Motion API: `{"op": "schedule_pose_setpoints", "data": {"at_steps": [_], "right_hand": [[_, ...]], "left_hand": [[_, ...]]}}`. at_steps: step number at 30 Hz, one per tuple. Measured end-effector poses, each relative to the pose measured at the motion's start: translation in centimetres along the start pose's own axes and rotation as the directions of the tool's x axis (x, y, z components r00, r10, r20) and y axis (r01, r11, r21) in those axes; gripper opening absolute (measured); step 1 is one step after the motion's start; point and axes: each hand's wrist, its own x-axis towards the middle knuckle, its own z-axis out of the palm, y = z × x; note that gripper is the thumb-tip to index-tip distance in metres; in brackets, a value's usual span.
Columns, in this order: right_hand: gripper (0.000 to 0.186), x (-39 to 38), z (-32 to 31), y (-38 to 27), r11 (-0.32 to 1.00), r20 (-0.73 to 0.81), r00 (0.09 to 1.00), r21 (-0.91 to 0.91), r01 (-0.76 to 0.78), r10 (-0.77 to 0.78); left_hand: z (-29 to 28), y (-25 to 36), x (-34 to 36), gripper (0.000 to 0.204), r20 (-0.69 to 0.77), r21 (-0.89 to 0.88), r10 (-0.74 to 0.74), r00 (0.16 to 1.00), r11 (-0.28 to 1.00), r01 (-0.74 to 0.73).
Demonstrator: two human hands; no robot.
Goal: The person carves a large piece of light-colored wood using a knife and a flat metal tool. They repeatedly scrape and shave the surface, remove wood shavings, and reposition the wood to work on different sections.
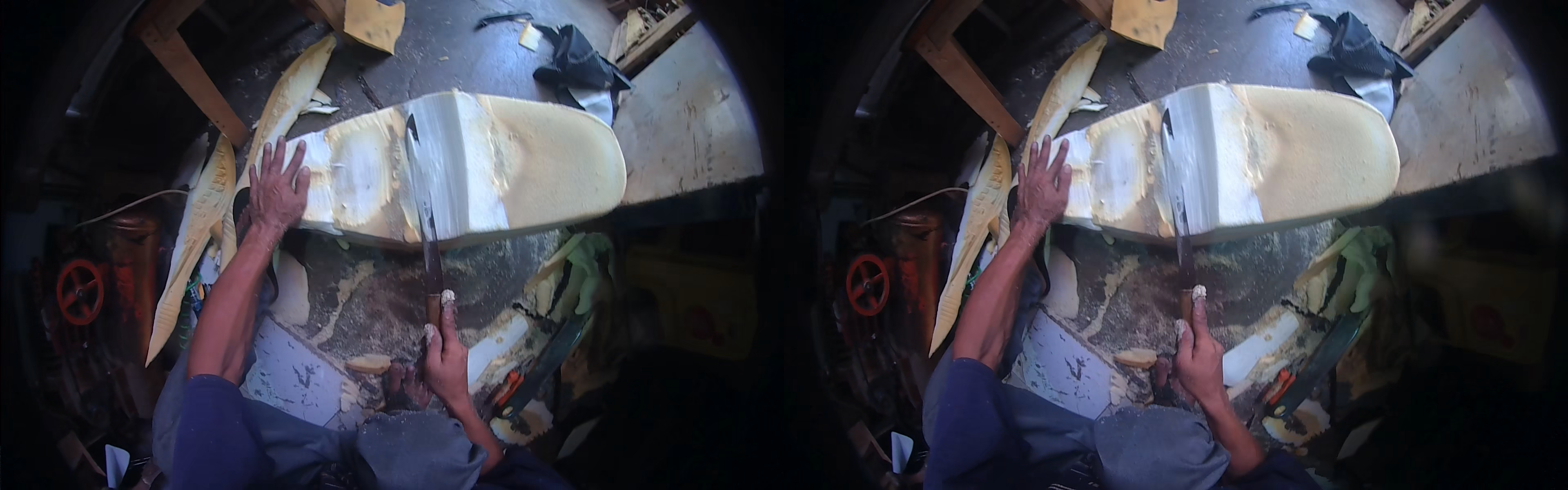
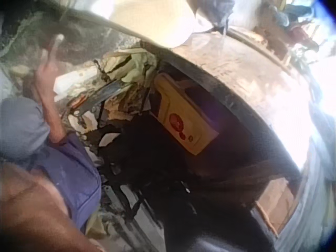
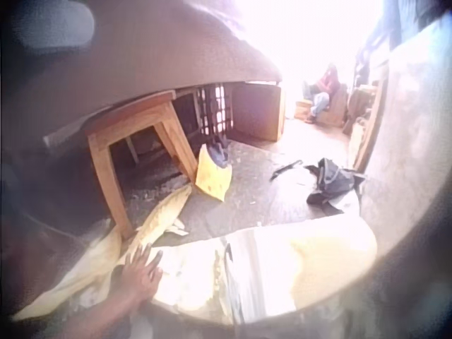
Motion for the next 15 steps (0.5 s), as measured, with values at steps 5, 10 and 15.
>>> {"op": "schedule_pose_setpoints", "data": {"at_steps": [5,10,15], "right_hand": [[0.058,0.2,0.6,-0.5,0.938,0.167,0.928,0.035,-0.344,0.334],[0.057,0.4,1.0,-0.4,0.964,0.138,0.956,0.032,-0.266,0.259],[0.059,0.6,1.7,0.6,0.971,0.113,0.965,0.028,-0.239,0.235]], "left_hand": [[0.4,-0.1,-0.1,0.057,-0.005,-0.008,0.022,1.000,1.000,-0.022],[0.6,-0.2,-0.3,0.057,-0.049,0.015,0.025,0.998,1.000,-0.025],[0.6,-0.1,-0.1,0.058,-0.098,-0.010,0.051,0.994,0.999,-0.052]]}}
